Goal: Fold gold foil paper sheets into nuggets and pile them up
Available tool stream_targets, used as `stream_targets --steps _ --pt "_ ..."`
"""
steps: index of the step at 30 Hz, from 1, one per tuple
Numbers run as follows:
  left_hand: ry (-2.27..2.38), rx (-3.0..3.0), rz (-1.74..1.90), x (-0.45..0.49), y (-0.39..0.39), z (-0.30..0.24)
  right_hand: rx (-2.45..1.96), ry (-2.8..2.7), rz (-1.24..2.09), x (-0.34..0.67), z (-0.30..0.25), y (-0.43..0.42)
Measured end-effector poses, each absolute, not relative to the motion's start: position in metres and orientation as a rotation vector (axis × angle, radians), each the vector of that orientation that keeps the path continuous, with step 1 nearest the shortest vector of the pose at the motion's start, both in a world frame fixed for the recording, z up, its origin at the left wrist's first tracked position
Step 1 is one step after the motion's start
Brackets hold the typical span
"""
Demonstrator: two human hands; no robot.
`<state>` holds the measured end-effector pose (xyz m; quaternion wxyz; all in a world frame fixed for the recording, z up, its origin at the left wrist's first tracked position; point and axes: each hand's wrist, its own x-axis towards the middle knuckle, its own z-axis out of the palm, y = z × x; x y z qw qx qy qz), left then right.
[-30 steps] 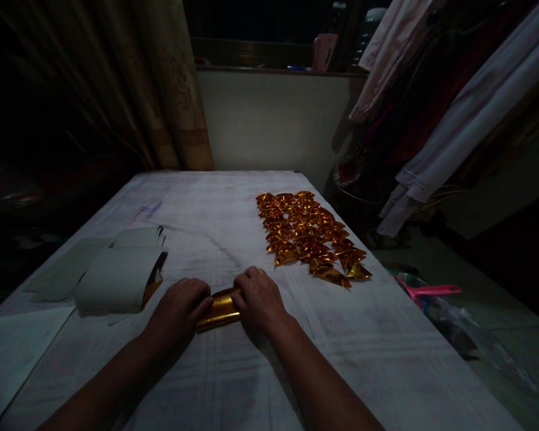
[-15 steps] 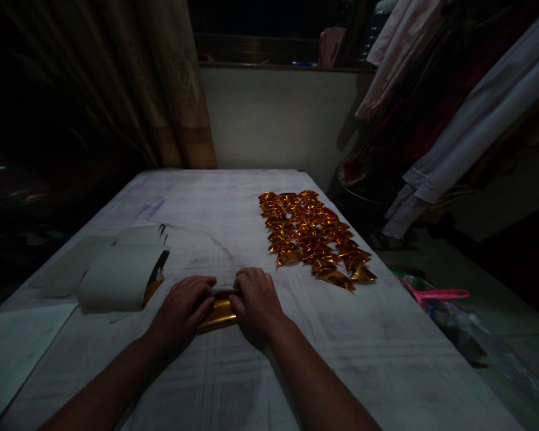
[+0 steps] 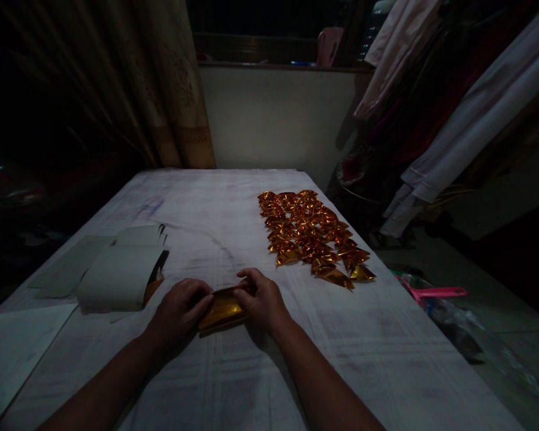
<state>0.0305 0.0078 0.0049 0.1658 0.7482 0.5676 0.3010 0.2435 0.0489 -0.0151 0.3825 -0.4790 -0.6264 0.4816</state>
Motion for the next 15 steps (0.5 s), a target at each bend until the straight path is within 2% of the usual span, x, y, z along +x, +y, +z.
stream_targets --steps 5,15 --pt "1.642 2.07 0.871 0.03 0.007 0.005 -1.153 -1.495 1.318 0.244 -0.02 0.051" --pt "1.607 1.991 0.977 0.03 0.006 0.006 -1.197 -1.663 1.316 0.255 -0.009 0.052"
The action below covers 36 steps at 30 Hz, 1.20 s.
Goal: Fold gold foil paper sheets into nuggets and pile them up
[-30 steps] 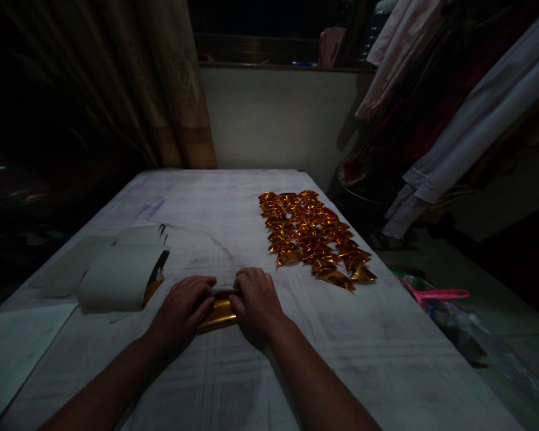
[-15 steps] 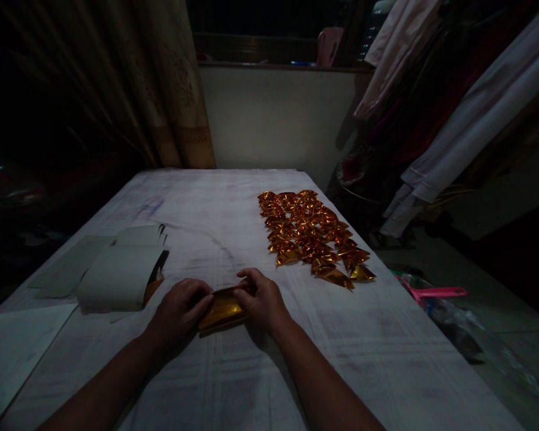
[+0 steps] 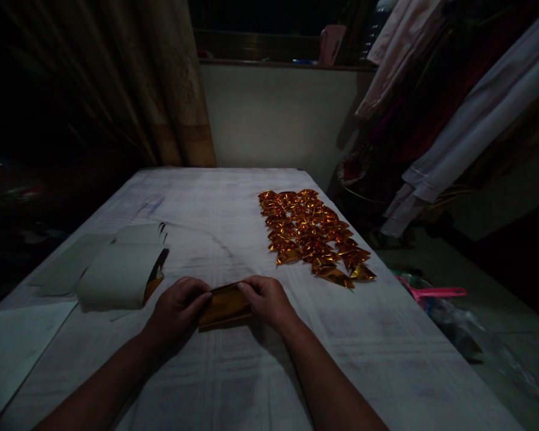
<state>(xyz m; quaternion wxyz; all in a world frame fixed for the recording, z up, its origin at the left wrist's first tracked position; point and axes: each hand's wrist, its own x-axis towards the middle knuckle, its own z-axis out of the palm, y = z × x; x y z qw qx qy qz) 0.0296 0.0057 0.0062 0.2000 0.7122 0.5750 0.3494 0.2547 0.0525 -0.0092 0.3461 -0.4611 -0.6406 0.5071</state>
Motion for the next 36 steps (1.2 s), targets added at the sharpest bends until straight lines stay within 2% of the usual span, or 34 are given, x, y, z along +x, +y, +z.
stream_targets --steps 12,23,36 --pt "1.632 2.053 0.909 0.027 0.01 0.006 -1.224 -1.503 1.266 0.253 -0.011 0.052" --pt "1.609 1.878 0.959 0.024 0.013 0.001 -1.258 -1.513 1.138 0.252 -0.008 0.05" --pt "1.592 1.641 1.111 0.023 0.012 -0.006 -1.197 -1.551 1.165 0.25 -0.009 0.049"
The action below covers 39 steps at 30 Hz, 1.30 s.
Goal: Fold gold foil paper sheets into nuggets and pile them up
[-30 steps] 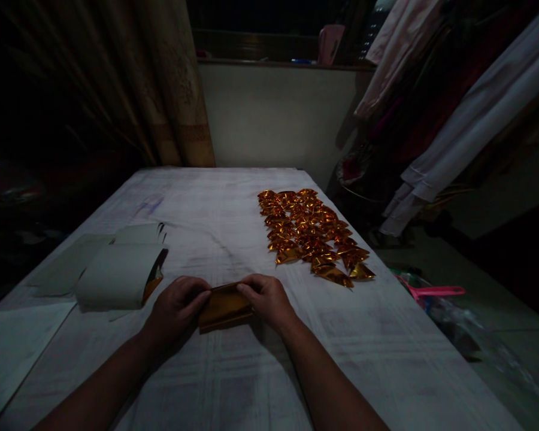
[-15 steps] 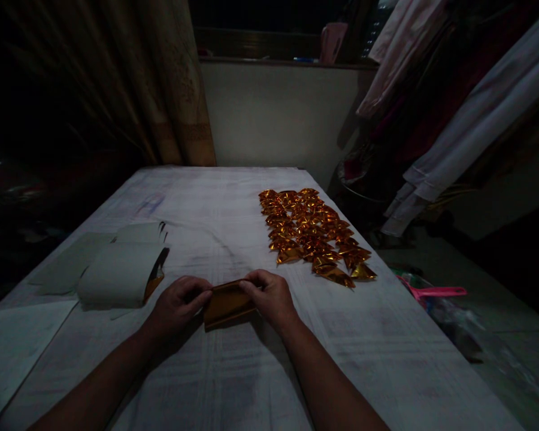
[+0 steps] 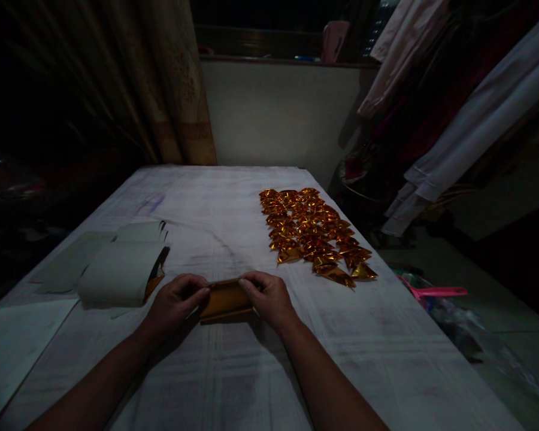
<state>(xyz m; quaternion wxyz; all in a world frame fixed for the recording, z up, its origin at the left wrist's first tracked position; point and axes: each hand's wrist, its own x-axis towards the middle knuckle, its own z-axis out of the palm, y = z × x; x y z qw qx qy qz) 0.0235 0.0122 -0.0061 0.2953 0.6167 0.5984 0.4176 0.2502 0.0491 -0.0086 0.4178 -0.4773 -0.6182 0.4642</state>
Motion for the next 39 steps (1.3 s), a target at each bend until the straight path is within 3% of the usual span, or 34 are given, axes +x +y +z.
stream_targets --steps 28,39 --pt "1.572 1.476 1.115 0.028 0.012 -0.002 -1.228 -1.672 0.986 0.251 -0.011 0.047" --pt "1.805 2.142 0.86 0.028 0.015 -0.007 -1.567 -2.091 0.461 0.243 -0.001 0.045"
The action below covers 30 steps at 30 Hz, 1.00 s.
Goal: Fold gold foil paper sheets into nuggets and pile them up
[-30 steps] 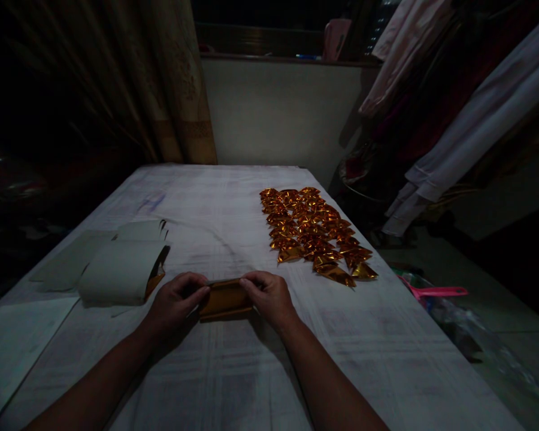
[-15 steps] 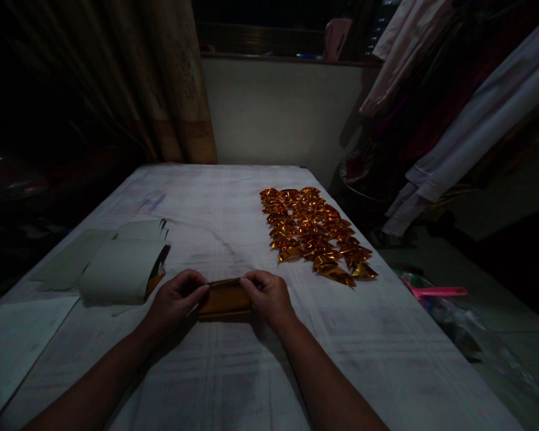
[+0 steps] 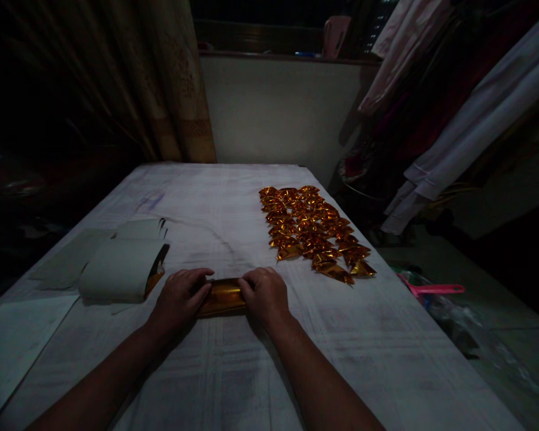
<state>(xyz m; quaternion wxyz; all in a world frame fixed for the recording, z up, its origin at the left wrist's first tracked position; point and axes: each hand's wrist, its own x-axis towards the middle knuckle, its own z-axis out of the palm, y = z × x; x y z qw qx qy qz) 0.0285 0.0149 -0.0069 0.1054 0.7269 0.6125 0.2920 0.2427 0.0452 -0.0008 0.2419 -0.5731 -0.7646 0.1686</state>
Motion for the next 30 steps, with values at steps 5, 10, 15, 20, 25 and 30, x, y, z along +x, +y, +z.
stream_targets --steps 5,10,15,20,25,30 --pt "1.839 2.215 0.76 0.03 0.019 -0.008 -1.689 -2.128 0.437 0.237 0.006 0.047" --pt "1.789 2.287 0.752 0.031 0.021 -0.003 -1.715 -2.136 0.453 0.236 0.009 0.048" --pt "1.712 2.345 0.698 0.028 0.022 0.0 -1.713 -2.073 0.502 0.238 0.007 0.05" --pt "1.688 2.325 0.686 0.024 0.023 -0.001 -1.318 -2.193 0.443 0.24 0.004 0.05" --pt "1.701 2.316 0.706 0.025 0.021 -0.003 -0.89 -2.519 0.436 0.233 0.0 0.044" --pt "1.706 2.3 0.705 0.027 0.019 -0.002 -0.807 -2.595 0.462 0.232 -0.003 0.038"
